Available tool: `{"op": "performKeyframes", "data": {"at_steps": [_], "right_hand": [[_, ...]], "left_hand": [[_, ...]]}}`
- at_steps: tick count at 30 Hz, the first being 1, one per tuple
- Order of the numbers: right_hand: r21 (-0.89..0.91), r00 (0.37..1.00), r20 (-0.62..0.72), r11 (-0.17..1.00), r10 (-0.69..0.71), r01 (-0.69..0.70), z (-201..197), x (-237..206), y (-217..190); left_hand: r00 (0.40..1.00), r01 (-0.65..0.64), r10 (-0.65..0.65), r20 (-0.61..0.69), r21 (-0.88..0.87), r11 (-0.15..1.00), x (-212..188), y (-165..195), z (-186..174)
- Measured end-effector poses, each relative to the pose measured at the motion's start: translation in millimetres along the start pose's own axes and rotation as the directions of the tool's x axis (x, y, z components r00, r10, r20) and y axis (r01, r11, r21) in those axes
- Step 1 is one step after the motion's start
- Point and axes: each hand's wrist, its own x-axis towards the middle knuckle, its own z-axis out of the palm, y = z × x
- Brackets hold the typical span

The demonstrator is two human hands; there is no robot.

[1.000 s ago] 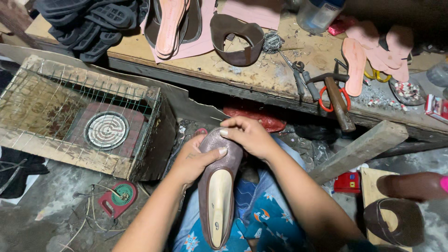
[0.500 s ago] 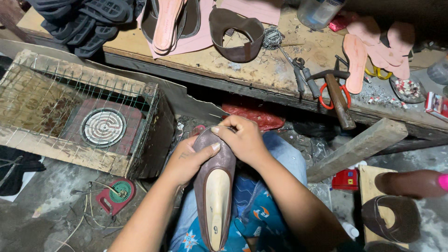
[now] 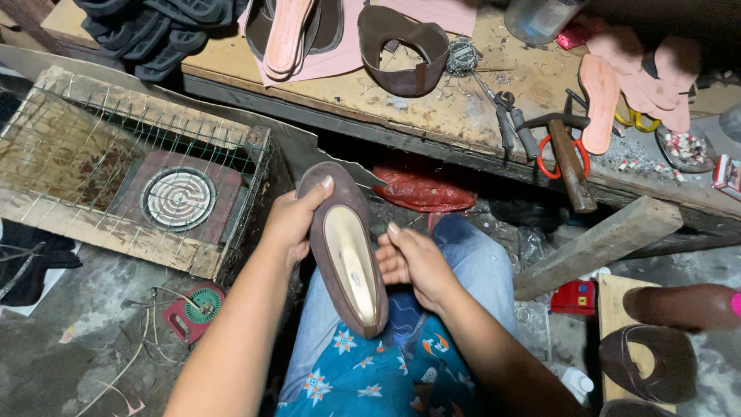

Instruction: The person assembles a sandal by fitting a brown upper strap onto a beige sole. They use pliers to bend the strap edges and a hammer to secure the connection. The person handles the sole, strap, pliers, and hammer during the process.

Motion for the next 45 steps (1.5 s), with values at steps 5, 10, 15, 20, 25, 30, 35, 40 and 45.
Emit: {"op": "performKeyframes", "data": {"at_steps": [5,10,15,20,25,30,35,40,45], "right_hand": [[0.238,0.984,0.175,0.968,0.034,-0.076,-6,-44,28],[0.333,0.991,0.131,0.941,0.012,-0.055,-2,-58,23],[0.248,0.994,-0.016,0.962,-0.109,0.109,9,-65,12],[0.119,0.992,-0.011,0.985,-0.127,0.128,17,-68,7],[0.386,0.994,0.058,0.917,0.09,-0.106,2,-54,14],[0.37,0.98,0.099,0.908,0.171,-0.195,-11,-33,37],[0.316,0.997,-0.029,0.947,0.075,-0.062,-19,-25,50],[0.219,0.995,-0.1,0.976,0.005,0.017,-22,-19,54],[0.206,0.99,-0.141,0.978,-0.006,0.036,-23,-14,60]], "left_hand": [[0.996,0.069,-0.072,-0.048,-0.06,0.996,21,5,-7],[0.988,0.118,-0.129,-0.082,-0.131,0.984,23,-1,0],[0.974,0.119,-0.146,-0.173,-0.16,0.98,18,-8,0],[0.975,0.062,-0.114,-0.192,-0.259,0.964,17,-22,-4],[0.991,-0.034,-0.015,-0.133,-0.361,0.932,17,-31,-8],[0.994,-0.078,0.054,-0.097,-0.269,0.96,15,-32,-7],[0.994,-0.076,0.061,-0.096,-0.166,0.983,14,-27,1],[0.994,-0.065,0.05,-0.096,-0.156,0.986,17,-31,3],[0.995,-0.072,0.058,-0.084,-0.173,0.982,22,-37,3]]}}
